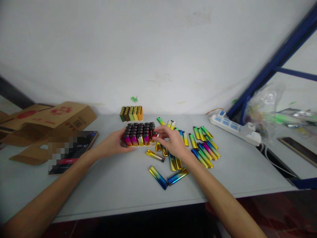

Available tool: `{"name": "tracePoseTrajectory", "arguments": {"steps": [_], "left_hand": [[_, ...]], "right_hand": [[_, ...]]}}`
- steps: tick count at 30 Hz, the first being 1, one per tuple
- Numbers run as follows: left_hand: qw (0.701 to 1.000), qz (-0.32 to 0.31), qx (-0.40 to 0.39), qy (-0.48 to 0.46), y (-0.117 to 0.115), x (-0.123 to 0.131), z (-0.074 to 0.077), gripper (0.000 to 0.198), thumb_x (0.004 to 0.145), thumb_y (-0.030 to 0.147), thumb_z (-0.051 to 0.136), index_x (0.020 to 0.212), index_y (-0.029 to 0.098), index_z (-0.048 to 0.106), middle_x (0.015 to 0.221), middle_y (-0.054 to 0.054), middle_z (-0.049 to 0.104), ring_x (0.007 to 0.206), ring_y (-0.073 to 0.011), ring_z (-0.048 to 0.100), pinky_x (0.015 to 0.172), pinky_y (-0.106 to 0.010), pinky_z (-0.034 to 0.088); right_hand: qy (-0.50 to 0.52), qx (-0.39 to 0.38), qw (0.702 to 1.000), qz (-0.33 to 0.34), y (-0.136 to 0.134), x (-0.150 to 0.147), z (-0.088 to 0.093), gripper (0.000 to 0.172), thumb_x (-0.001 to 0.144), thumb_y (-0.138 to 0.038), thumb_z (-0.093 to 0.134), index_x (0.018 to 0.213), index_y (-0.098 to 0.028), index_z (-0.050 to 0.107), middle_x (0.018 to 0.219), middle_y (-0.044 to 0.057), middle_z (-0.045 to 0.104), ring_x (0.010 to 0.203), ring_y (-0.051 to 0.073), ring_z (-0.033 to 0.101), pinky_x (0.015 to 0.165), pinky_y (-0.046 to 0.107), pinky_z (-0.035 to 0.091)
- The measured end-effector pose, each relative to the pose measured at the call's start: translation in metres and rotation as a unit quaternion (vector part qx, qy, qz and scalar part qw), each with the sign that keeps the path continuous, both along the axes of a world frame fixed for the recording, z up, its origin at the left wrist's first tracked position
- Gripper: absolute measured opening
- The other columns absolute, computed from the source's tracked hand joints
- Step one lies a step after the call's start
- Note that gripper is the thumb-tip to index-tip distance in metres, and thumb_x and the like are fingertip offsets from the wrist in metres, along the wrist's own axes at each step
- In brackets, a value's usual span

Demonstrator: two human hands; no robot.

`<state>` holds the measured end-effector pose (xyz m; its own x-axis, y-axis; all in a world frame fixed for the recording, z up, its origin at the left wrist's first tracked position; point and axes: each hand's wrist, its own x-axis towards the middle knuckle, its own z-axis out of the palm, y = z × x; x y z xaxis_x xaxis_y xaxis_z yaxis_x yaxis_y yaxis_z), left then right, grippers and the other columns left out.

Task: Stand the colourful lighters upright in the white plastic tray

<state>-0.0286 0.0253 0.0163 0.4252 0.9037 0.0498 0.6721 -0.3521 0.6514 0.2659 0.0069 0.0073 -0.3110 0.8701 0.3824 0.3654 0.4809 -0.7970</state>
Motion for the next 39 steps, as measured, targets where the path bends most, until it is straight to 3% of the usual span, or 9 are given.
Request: {"name": "tracePoseTrajectory", "arguments": {"steps": [3,8,11,13,17,27,30,34,39], "left_hand": [[1.0,-0.003,0.0,-0.002,0.001,-0.001,-0.001,0.068,0.072,0.051,0.08,0.126,0.016,0.059,0.108,-0.009,0.076,0.086,-0.0262,0.071,0.073,-0.034,0.058],[1.0,0.003,0.0,0.018,0.001,-0.001,-0.002,0.07,0.072,0.056,0.08,0.125,0.015,0.059,0.103,-0.008,0.074,0.079,-0.0237,0.067,0.069,-0.034,0.055],[1.0,0.002,0.003,0.025,0.002,-0.001,0.0,0.068,0.072,0.056,0.08,0.122,0.016,0.059,0.105,-0.009,0.074,0.081,-0.024,0.066,0.071,-0.034,0.054],[0.999,0.005,0.001,0.031,0.001,-0.001,0.001,0.065,0.072,0.055,0.08,0.119,0.016,0.058,0.102,-0.008,0.074,0.08,-0.0239,0.066,0.07,-0.034,0.054],[0.999,0.018,-0.006,0.046,0.0,-0.001,0.001,0.06,0.072,0.058,0.079,0.111,0.017,0.059,0.092,-0.006,0.074,0.075,-0.0229,0.064,0.065,-0.033,0.052],[1.0,0.013,-0.015,0.004,0.0,0.001,0.003,0.064,0.071,0.053,0.08,0.12,0.018,0.06,0.103,-0.008,0.077,0.082,-0.024,0.07,0.069,-0.032,0.056],[1.0,0.018,-0.014,0.004,0.001,0.0,0.002,0.066,0.069,0.055,0.081,0.12,0.018,0.061,0.1,-0.007,0.077,0.078,-0.023,0.069,0.066,-0.031,0.054],[1.0,0.014,-0.008,0.017,0.001,-0.002,0.0,0.061,0.07,0.056,0.081,0.114,0.018,0.061,0.094,-0.006,0.075,0.073,-0.0212,0.064,0.063,-0.031,0.052],[1.0,0.012,-0.001,0.021,0.001,-0.001,0.001,0.055,0.071,0.054,0.08,0.108,0.018,0.06,0.09,-0.005,0.073,0.073,-0.022,0.064,0.062,-0.032,0.052]], "right_hand": [[0.014,0.021,0.999,-0.035,-0.003,-0.009,-0.006,0.023,0.093,-0.038,0.075,0.107,-0.022,0.068,0.088,0.003,0.075,0.077,0.018,0.072,0.073,0.032,0.062],[-0.018,0.069,0.995,-0.065,-0.005,-0.017,-0.006,0.016,0.096,-0.032,0.071,0.107,-0.021,0.069,0.105,0.008,0.071,0.076,0.016,0.069,0.071,0.03,0.058],[-0.069,0.059,0.993,-0.076,-0.004,-0.016,-0.006,0.012,0.096,-0.032,0.073,0.098,-0.021,0.069,0.084,0.003,0.07,0.071,0.017,0.065,0.068,0.028,0.052],[-0.101,0.043,0.992,-0.07,-0.002,-0.014,-0.006,0.014,0.096,-0.033,0.073,0.092,-0.021,0.068,0.076,0.001,0.069,0.068,0.016,0.063,0.066,0.028,0.048],[-0.117,0.062,0.989,-0.061,0.0,-0.012,-0.005,0.016,0.097,-0.032,0.074,0.088,-0.02,0.069,0.078,0.001,0.07,0.068,0.016,0.061,0.066,0.027,0.045],[-0.174,0.071,0.982,-0.03,0.002,-0.004,0.001,0.02,0.099,-0.039,0.072,0.094,-0.019,0.075,0.086,0.005,0.072,0.075,0.018,0.064,0.072,0.03,0.046],[-0.178,0.044,0.983,-0.027,0.004,0.018,0.018,0.022,0.1,-0.041,0.07,0.097,-0.02,0.075,0.087,0.004,0.075,0.075,0.018,0.066,0.071,0.03,0.048],[-0.218,0.022,0.965,-0.141,-0.001,0.074,0.04,0.017,0.098,-0.035,0.066,0.098,-0.022,0.077,0.086,0.005,0.078,0.074,0.02,0.07,0.071,0.032,0.05],[-0.345,-0.01,0.905,-0.25,-0.036,0.141,0.032,0.015,0.088,-0.03,0.065,0.087,-0.023,0.078,0.083,0.006,0.08,0.069,0.022,0.071,0.068,0.033,0.051]]}}
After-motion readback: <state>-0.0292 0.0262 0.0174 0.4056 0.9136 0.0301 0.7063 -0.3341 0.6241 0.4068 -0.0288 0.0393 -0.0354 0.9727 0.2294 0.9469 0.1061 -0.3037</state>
